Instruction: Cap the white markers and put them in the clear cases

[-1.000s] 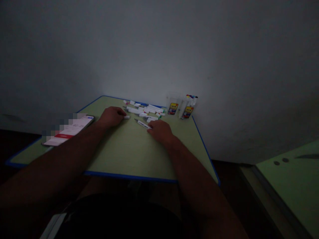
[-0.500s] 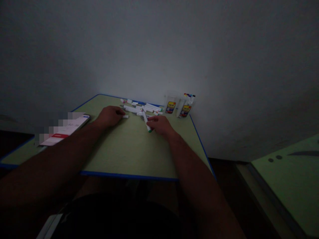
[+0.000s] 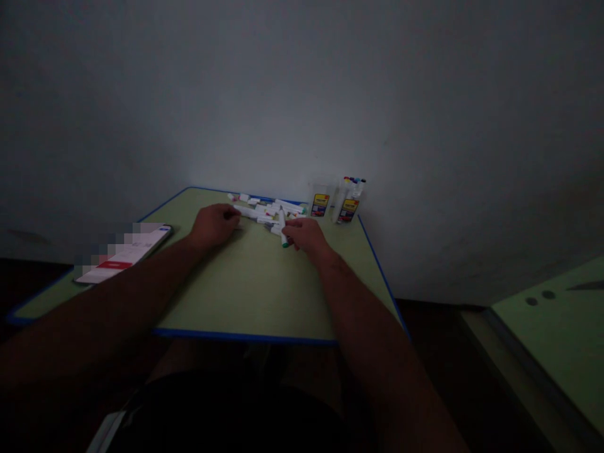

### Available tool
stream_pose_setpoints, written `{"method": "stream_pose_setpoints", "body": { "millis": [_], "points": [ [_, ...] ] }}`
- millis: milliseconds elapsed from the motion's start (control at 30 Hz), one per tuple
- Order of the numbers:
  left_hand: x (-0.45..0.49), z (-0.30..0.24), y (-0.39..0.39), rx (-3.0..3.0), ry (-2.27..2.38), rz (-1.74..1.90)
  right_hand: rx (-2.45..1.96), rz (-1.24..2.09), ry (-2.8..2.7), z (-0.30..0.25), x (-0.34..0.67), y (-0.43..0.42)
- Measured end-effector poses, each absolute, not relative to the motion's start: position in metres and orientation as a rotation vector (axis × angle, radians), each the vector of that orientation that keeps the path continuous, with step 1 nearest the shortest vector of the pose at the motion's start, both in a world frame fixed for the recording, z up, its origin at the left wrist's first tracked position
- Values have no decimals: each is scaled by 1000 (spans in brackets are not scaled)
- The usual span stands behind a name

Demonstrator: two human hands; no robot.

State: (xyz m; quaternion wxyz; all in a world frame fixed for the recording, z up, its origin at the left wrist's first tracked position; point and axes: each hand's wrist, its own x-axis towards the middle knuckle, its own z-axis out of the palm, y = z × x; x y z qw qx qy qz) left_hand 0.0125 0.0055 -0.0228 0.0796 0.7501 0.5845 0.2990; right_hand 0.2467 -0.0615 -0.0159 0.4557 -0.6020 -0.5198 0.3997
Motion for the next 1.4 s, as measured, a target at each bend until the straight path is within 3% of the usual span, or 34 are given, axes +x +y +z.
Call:
{"method": "stream_pose_setpoints", "body": {
  "millis": [667,1400],
  "points": [
    [65,-5,76,2582,1750,266,-1520,938,-1242,-10,244,-62],
    [59,-2,96,2368,1824,369,-1534,933,-1263,-9,245,-64]
  ]
}}
